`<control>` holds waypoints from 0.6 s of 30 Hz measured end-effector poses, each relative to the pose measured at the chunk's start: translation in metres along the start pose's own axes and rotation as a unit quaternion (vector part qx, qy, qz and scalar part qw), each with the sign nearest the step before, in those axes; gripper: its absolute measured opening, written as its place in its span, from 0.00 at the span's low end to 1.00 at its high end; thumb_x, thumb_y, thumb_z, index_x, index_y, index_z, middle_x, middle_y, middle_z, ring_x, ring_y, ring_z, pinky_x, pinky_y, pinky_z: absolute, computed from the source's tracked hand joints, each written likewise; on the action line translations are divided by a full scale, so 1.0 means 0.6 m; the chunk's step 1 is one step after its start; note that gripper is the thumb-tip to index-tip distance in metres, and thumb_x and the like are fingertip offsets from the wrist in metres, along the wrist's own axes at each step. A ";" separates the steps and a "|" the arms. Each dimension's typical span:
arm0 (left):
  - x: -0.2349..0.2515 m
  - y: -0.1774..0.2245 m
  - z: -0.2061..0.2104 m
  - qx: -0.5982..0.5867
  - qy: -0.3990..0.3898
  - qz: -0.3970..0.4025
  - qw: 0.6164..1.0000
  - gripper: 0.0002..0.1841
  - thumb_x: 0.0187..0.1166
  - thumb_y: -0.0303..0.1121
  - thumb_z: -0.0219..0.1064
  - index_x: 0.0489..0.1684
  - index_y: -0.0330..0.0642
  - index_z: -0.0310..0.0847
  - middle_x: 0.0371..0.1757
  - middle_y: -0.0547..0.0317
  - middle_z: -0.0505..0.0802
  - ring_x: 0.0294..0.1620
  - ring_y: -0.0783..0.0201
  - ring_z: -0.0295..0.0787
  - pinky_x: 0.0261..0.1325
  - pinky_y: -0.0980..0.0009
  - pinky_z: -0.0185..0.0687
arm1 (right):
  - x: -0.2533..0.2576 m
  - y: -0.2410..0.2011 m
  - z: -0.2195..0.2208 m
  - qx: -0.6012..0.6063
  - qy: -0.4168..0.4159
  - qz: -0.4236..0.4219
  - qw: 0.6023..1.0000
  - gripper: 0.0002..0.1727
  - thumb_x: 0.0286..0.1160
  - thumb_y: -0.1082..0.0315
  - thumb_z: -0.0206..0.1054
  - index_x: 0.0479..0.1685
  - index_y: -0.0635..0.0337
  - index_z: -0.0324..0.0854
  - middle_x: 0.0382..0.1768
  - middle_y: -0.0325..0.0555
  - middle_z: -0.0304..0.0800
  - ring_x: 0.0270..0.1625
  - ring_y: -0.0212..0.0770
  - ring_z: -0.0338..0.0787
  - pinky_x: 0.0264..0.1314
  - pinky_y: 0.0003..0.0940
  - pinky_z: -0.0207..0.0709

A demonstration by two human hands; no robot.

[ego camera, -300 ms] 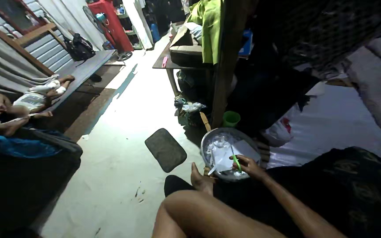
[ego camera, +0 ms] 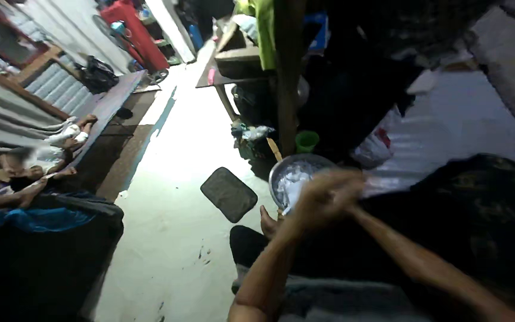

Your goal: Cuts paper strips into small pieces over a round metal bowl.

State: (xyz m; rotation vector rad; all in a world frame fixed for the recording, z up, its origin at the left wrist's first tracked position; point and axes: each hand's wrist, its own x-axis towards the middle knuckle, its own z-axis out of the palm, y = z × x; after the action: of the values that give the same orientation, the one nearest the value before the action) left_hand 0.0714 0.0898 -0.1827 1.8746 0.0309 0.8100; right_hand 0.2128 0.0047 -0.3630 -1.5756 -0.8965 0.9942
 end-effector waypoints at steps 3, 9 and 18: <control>-0.033 -0.127 -0.007 0.055 0.122 -0.175 0.976 0.14 0.88 0.29 0.59 0.62 0.31 0.85 0.60 0.45 0.92 0.56 0.61 0.90 0.63 0.62 0.85 | -0.014 -0.023 0.003 -0.016 -0.039 0.052 0.998 0.20 0.81 0.68 0.67 0.69 0.66 0.80 0.53 0.53 0.91 0.49 0.36 0.91 0.59 0.32 0.84; -0.086 -0.242 -0.002 0.155 0.124 -0.276 0.940 0.20 0.93 0.32 0.52 0.74 0.34 0.80 0.74 0.40 0.85 0.77 0.46 0.78 0.81 0.47 0.67 | -0.011 0.005 0.011 -0.001 -0.048 0.023 0.999 0.23 0.77 0.63 0.71 0.68 0.65 0.81 0.46 0.52 0.91 0.42 0.36 0.88 0.55 0.37 0.83; -0.102 -0.237 0.010 0.072 0.072 -0.394 0.913 0.20 0.93 0.40 0.54 0.68 0.35 0.84 0.54 0.45 0.95 0.52 0.55 0.90 0.60 0.53 0.81 | -0.031 -0.043 0.014 0.009 -0.032 0.082 0.996 0.19 0.77 0.69 0.71 0.66 0.64 0.81 0.44 0.50 0.89 0.41 0.37 0.87 0.53 0.37 0.84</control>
State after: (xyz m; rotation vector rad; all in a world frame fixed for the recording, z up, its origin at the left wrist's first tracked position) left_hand 0.0748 0.1265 -0.3329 1.7100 0.9040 0.3756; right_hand 0.1962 -0.0039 -0.3360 -1.6301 -0.8096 1.1713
